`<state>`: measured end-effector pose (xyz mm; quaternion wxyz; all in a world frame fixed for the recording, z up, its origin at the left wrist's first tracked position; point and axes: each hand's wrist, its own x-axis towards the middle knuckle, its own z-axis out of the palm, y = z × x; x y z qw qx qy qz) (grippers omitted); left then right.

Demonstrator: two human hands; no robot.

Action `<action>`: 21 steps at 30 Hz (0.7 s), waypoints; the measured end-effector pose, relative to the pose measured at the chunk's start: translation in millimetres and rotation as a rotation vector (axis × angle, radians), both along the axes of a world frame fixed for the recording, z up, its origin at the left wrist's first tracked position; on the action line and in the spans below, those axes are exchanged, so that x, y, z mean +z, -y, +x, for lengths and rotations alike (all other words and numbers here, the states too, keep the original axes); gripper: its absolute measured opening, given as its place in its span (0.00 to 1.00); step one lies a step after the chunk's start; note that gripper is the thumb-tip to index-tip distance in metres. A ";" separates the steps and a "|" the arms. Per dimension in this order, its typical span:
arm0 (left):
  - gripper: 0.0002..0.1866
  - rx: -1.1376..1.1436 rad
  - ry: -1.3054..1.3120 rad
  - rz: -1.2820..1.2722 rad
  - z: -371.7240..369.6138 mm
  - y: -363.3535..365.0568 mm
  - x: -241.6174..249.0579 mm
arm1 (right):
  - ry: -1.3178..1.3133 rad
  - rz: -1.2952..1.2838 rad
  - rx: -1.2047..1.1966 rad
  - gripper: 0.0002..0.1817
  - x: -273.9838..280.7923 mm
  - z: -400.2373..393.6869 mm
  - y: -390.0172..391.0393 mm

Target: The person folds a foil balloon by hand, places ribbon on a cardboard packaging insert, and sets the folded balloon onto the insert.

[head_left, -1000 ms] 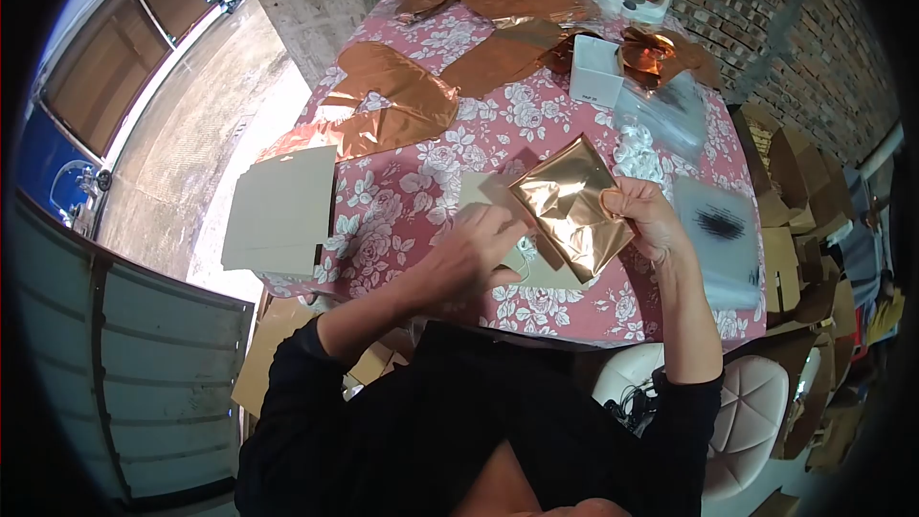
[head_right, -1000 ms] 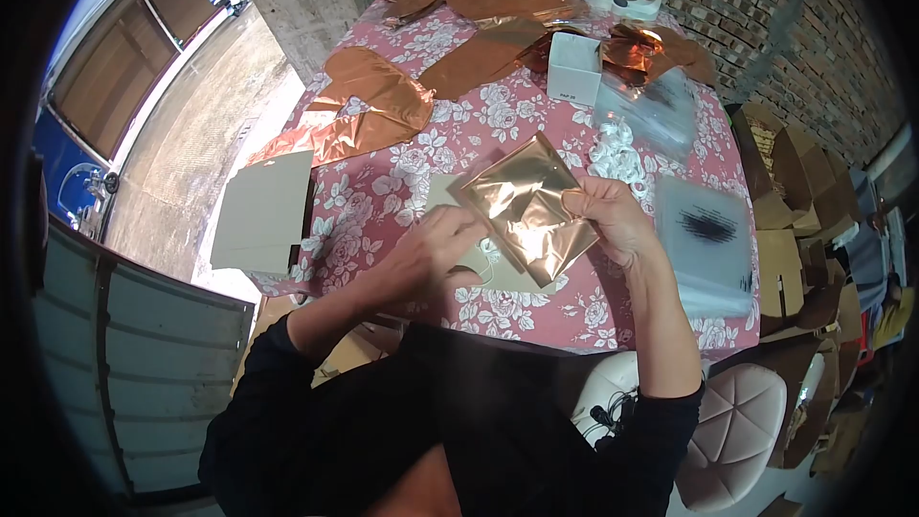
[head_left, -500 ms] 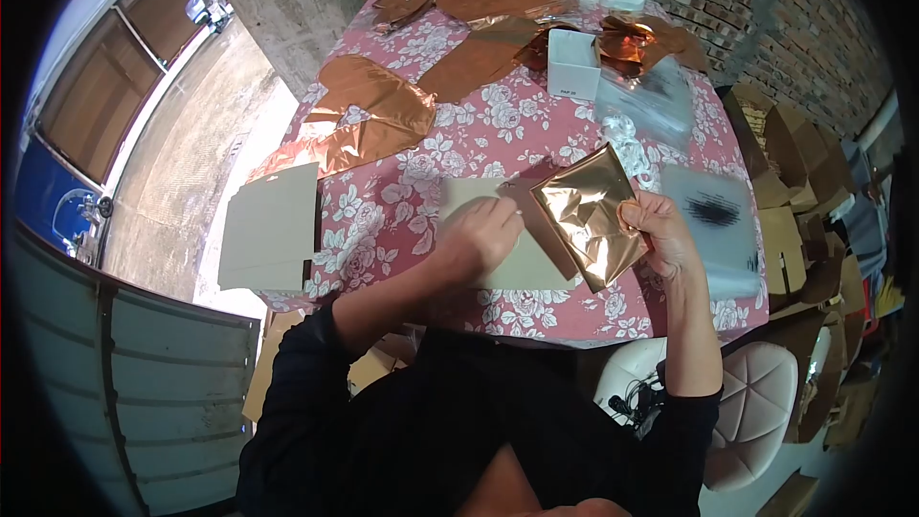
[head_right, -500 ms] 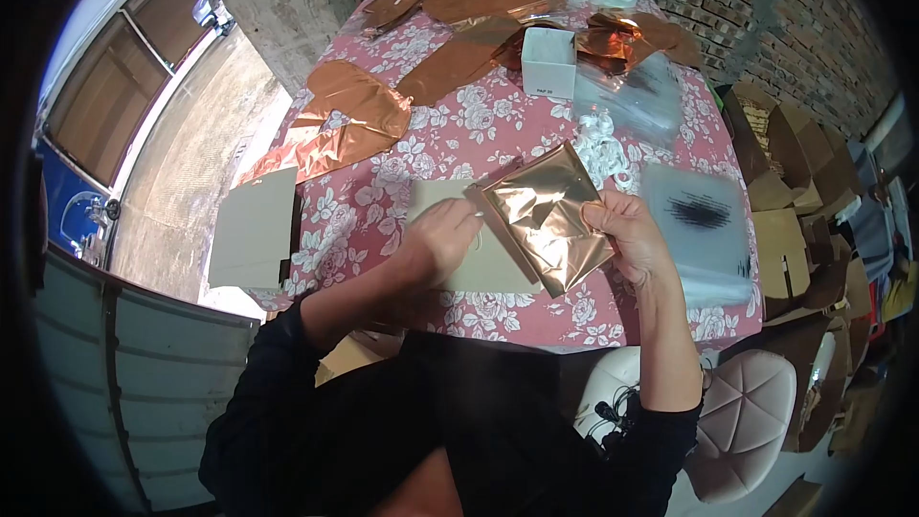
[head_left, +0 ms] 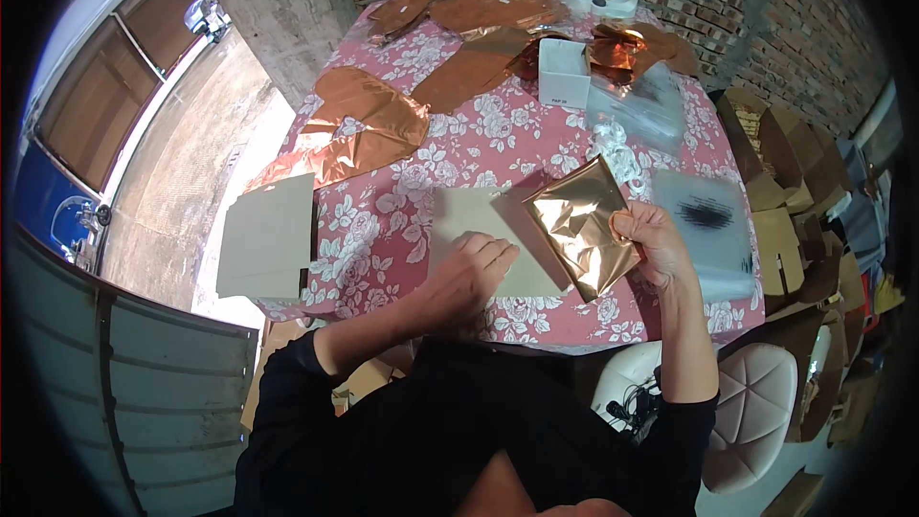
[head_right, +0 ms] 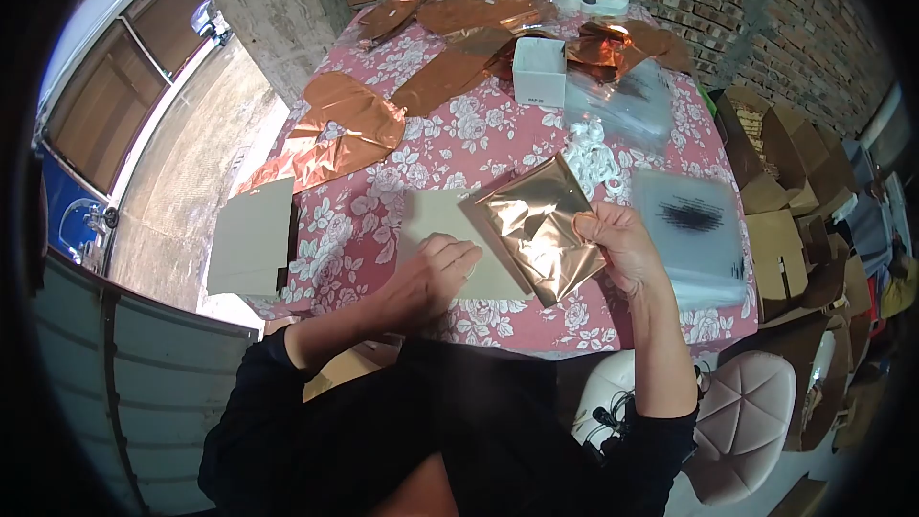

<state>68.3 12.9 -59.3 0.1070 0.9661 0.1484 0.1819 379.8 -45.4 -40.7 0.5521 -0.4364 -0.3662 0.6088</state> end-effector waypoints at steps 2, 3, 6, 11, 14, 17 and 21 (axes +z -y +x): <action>0.18 0.035 0.085 -0.049 3.6 -0.1 8.5 | -0.009 -0.005 -0.005 0.08 3.7 -5.1 0.6; 0.16 0.071 0.166 -0.104 5.3 0.1 11.8 | -0.020 -0.016 -0.009 0.08 5.0 -6.8 0.7; 0.17 0.111 0.270 -0.080 7.6 -13.1 -6.8 | -0.014 -0.005 -0.001 0.10 4.5 -7.9 1.4; 0.11 0.015 0.233 -0.069 5.7 -33.1 -22.3 | -0.005 -0.011 0.021 0.10 0.0 -10.1 -1.0; 0.11 0.005 0.233 0.000 4.6 -30.4 -5.8 | -0.001 -0.013 0.048 0.09 0.1 -10.6 -2.4; 0.15 0.007 0.255 -0.018 -2.9 -38.6 -7.9 | 0.010 -0.030 0.049 0.09 1.1 -14.1 -7.2; 0.19 0.065 0.359 -0.125 -10.0 -46.6 -15.1 | 0.014 -0.054 0.073 0.07 -6.8 -14.2 -17.4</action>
